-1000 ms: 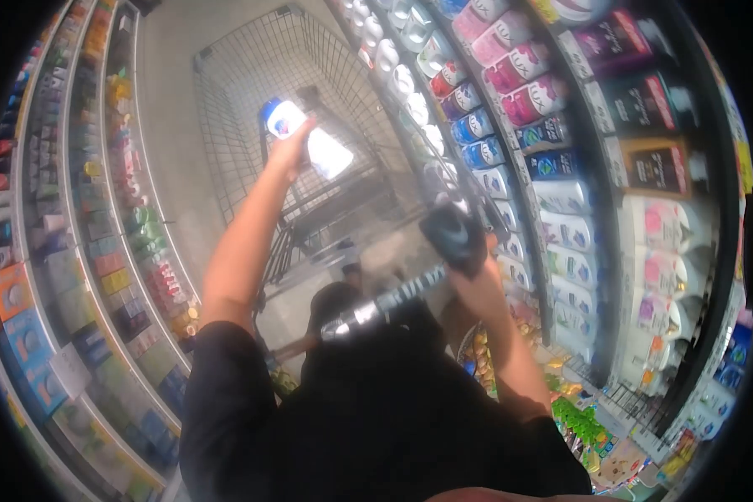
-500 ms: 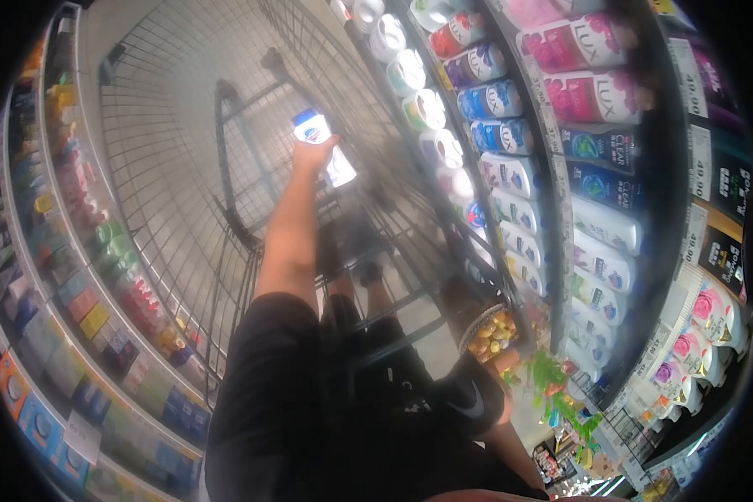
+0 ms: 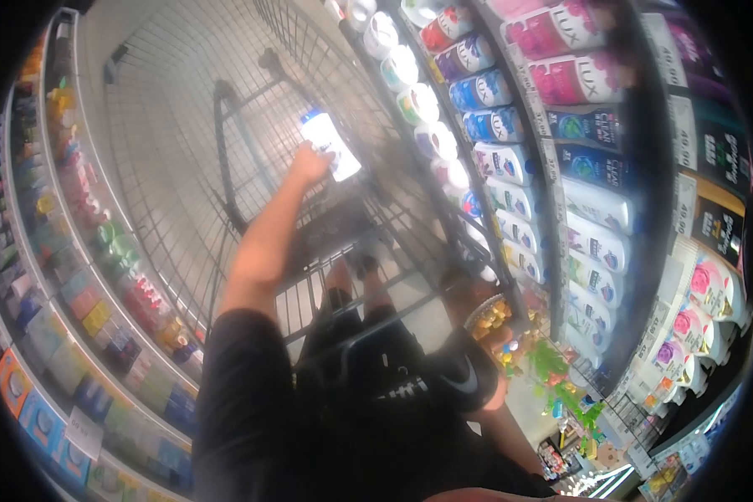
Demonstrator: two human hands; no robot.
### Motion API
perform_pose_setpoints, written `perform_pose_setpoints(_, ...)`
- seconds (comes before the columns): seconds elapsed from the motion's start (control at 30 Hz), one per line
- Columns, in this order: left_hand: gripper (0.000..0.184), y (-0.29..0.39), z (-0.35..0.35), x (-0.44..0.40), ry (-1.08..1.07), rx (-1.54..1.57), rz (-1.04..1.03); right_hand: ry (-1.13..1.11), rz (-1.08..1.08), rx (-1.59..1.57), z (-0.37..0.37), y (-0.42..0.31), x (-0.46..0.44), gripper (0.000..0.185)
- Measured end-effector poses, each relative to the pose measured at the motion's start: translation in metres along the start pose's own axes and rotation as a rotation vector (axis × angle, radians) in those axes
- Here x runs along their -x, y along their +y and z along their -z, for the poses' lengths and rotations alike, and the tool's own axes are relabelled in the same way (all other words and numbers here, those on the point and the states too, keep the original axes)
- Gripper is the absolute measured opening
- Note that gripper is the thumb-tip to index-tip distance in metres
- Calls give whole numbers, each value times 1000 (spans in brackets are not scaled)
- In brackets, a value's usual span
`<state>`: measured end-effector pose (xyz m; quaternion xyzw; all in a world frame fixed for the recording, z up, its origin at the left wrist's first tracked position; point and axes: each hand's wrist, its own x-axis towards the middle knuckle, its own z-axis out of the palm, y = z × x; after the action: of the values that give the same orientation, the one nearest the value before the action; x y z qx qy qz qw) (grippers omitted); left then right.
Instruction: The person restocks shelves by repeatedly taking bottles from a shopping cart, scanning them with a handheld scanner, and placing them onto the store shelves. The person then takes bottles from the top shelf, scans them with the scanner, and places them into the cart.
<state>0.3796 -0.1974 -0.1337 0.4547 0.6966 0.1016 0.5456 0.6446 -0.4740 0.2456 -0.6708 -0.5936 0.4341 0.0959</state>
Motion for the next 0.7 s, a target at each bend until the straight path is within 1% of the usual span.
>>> perform_pose_setpoints(0.07, 76, 12, 26, 41, -96, 93, -113, 10, 5, -90, 0, 2, -2, 54)
perform_pose_setpoints(0.1, 72, 4, 33, 50, -74, 59, -165, 93, 90, -110, 5, -7, -2, 58)
perform_pose_setpoints(0.13, 68, -6, 41, 60, -54, 23, -220, 53, 42, -110, 6, -11, -3, 59)
perform_pose_setpoints(0.2, 62, 21, 71, 120, -98, 125, -249, 8, -60, -119, 7, -16, -5, 60)
perform_pose_setpoints(0.23, 59, 39, 83, 154, -82, 181, -255, 69, 81, -272, 10, -14, -3, 60)
perform_pose_setpoints(0.27, 55, 55, 93, 182, -93, 226, -267, 82, 110, -280, 6, -6, 2, 60)
perform_pose_setpoints(0.3, 52, 70, 97, 210, -86, 354, -303, 108, 130, -282, -1, 5, 6, 60)
perform_pose_setpoints(0.33, 50, 93, 101, 244, -53, 361, -299, 147, 139, -281, 0, 10, 15, 60)
perform_pose_setpoints(0.4, 47, 118, 93, 285, 59, 410, -357, 206, 125, -425, 15, -3, 38, 58)
perform_pose_setpoints(0.47, 40, 130, 80, 306, 123, 330, -526, 272, 107, -596, 32, -5, 59, 56)
perform_pose_setpoints(0.53, 36, 151, 57, 331, 133, 341, -702, 295, 101, -798, 39, 4, 82, 54)
perform_pose_setpoints(0.57, 35, 170, 42, 345, 88, 355, -740, 357, 238, -820, 41, 16, 88, 54)
perform_pose_setpoints(0.67, 31, 216, -3, 394, -13, 378, -837, 597, 330, -846, 57, 44, 123, 56)
perform_pose_setpoints(0.7, 32, 234, -20, 419, -88, 382, -865, 633, 329, -921, 62, 52, 140, 58)
